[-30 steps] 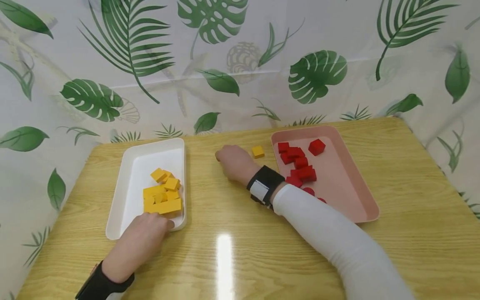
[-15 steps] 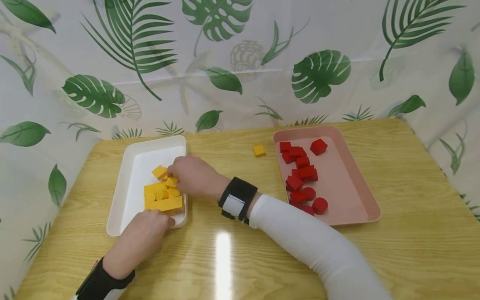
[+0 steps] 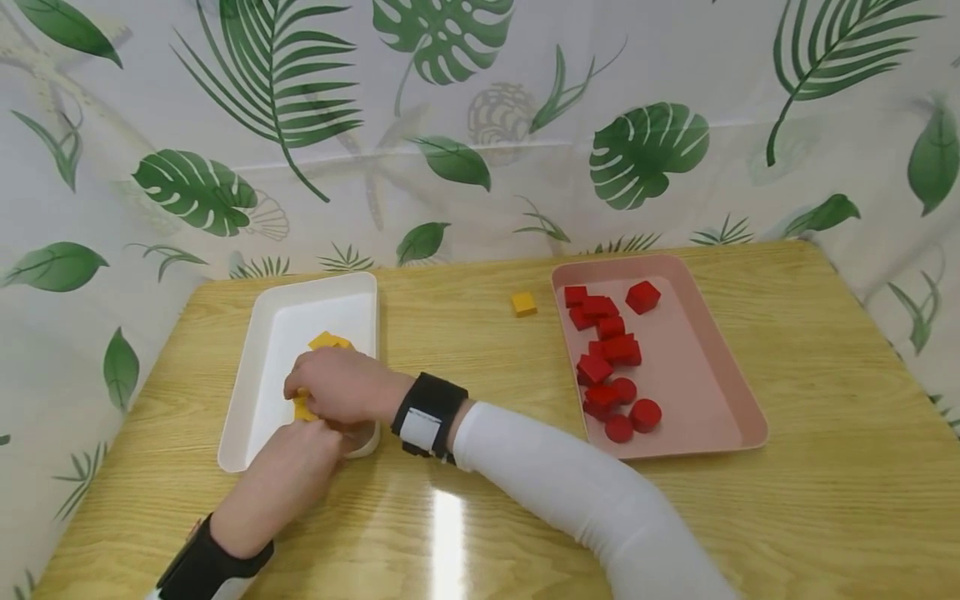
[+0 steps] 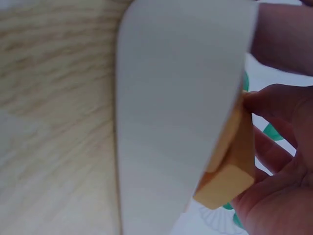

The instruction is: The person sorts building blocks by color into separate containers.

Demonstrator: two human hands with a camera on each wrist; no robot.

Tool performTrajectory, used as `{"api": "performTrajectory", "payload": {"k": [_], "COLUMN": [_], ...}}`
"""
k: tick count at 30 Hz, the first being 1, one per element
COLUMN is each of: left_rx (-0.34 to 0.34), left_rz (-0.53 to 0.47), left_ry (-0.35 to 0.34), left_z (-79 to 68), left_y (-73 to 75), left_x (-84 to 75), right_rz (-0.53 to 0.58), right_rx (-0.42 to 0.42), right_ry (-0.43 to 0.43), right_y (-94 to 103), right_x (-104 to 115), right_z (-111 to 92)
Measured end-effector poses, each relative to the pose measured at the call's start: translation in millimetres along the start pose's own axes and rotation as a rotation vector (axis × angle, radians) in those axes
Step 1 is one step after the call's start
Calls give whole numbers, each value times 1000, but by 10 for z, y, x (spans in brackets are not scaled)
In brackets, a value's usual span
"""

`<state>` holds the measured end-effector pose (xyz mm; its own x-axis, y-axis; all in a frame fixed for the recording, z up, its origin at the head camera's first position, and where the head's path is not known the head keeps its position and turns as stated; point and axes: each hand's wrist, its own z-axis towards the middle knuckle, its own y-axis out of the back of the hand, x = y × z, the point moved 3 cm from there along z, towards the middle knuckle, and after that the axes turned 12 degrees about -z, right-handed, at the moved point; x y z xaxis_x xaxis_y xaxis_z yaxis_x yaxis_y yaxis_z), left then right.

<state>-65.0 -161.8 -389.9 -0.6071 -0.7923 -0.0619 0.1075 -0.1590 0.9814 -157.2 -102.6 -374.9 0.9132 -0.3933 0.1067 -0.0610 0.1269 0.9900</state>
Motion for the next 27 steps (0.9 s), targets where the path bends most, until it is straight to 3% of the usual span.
{"api": "performTrajectory", "payload": {"k": [8, 14, 20, 27], "left_rx": [-3, 65, 107, 108], "left_rz": [9, -27, -36, -55], "left_ry": [-7, 28, 53, 52], "left_z": [22, 40, 40, 44], "left_y": [0, 2, 11, 17], "left_x": [-10, -13, -22, -34], "right_rz": [15, 39, 18, -67], "right_rx": [-10, -82, -48, 8], "right_ry": [-15, -76, -279, -646], "right_y": [-36, 81, 112, 183], "right_x": [-73, -301, -767, -1311], "right_z": [-46, -177, -433, -873]}}
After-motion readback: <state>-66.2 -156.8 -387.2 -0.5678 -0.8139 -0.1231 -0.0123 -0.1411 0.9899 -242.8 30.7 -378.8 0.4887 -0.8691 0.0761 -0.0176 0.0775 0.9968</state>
